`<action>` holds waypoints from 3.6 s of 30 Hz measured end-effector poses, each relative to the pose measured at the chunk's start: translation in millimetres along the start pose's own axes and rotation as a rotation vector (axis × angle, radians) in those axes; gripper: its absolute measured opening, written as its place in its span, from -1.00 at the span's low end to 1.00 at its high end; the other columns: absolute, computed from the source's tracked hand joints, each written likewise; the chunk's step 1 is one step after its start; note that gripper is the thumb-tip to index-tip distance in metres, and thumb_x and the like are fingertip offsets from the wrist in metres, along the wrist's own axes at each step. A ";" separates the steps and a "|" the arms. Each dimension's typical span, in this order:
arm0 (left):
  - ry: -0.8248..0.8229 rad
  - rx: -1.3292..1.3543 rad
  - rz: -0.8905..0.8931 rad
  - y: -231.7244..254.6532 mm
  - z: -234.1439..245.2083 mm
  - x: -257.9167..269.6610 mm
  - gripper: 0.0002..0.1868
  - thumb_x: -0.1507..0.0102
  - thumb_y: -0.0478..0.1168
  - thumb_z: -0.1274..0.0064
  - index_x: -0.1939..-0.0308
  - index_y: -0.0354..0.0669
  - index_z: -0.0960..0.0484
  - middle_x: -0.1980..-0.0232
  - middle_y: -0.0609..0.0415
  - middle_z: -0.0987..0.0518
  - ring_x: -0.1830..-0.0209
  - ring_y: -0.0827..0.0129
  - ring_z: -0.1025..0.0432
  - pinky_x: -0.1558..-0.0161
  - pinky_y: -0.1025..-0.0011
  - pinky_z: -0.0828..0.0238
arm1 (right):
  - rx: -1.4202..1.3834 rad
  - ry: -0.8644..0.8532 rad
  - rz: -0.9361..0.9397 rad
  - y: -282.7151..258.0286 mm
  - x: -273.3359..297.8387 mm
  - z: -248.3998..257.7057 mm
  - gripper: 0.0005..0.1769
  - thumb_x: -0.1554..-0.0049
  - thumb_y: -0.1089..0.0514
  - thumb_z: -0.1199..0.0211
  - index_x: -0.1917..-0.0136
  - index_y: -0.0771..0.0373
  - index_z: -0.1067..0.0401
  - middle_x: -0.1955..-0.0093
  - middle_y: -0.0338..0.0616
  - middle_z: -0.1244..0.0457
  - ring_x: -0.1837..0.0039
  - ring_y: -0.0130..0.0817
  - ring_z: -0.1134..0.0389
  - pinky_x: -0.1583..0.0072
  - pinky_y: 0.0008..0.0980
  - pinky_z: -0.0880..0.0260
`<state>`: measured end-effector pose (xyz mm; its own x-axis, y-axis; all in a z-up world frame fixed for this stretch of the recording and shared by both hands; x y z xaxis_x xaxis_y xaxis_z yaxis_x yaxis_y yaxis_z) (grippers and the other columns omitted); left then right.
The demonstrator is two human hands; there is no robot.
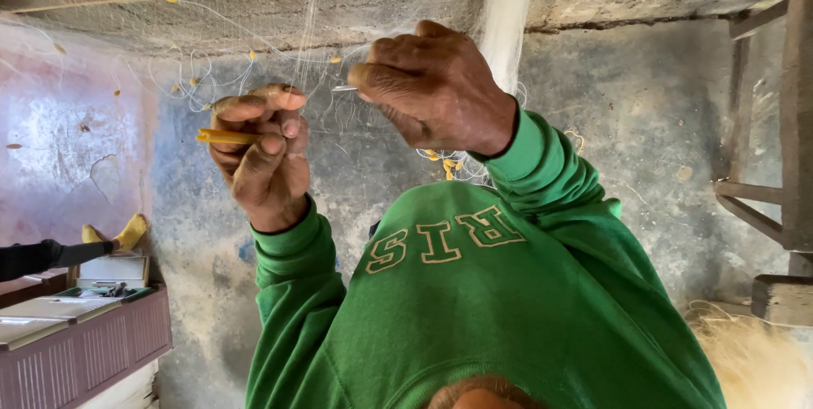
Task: Repairing a fishing net using a netting needle and scissors
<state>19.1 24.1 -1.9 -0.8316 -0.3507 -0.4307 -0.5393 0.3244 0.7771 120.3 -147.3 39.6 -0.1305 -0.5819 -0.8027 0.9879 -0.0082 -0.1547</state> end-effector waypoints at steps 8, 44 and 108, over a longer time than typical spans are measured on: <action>-0.037 0.214 0.074 1.6 10.0 -3.4 -0.76 -0.14 -0.33 0.02 0.13 -0.26 -0.36 0.07 -0.33 -0.39 0.35 0.41 -0.31 0.45 0.70 -0.17 | -0.510 0.256 -0.143 10.7 25.4 -11.8 -0.81 -0.17 0.25 0.03 0.09 0.49 -0.16 0.38 -0.01 -0.03 0.35 -0.23 0.01 0.28 -0.28 -0.01; -0.167 -0.112 0.015 -2.7 15.4 -18.9 -0.85 -0.15 -0.37 0.07 0.25 -0.23 -0.30 0.28 -0.32 -0.40 0.47 0.45 -0.30 0.70 0.82 -0.03 | -0.255 0.176 -0.056 -40.4 51.9 -35.7 -0.81 -0.12 0.20 0.06 0.18 0.28 -0.36 0.29 -0.11 -0.08 0.42 -0.30 -0.11 0.41 -0.38 -0.19; 0.291 -0.226 0.021 -137.1 25.2 -8.8 -0.81 -0.13 -0.39 0.05 0.26 -0.11 -0.29 0.42 0.03 -0.48 0.69 0.65 -0.05 0.65 0.74 0.08 | -0.977 0.375 -1.532 -88.5 246.0 -133.5 -0.85 -0.08 0.26 0.01 0.29 0.34 -0.31 0.59 -0.15 -0.09 0.59 -0.55 -0.08 0.52 -0.66 -0.02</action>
<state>97.0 4.8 -116.2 -0.7522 -0.5917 -0.2901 -0.4525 0.1438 0.8801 -10.3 -181.1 -221.0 -0.8972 -0.3309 0.2925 -0.3709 0.2052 -0.9057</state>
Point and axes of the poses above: each hand's wrist, its own x-axis away from the middle knuckle, its own z-axis out of the back of the hand, y = z × x, the point moved 2 cm from there along -x, towards the middle knuckle
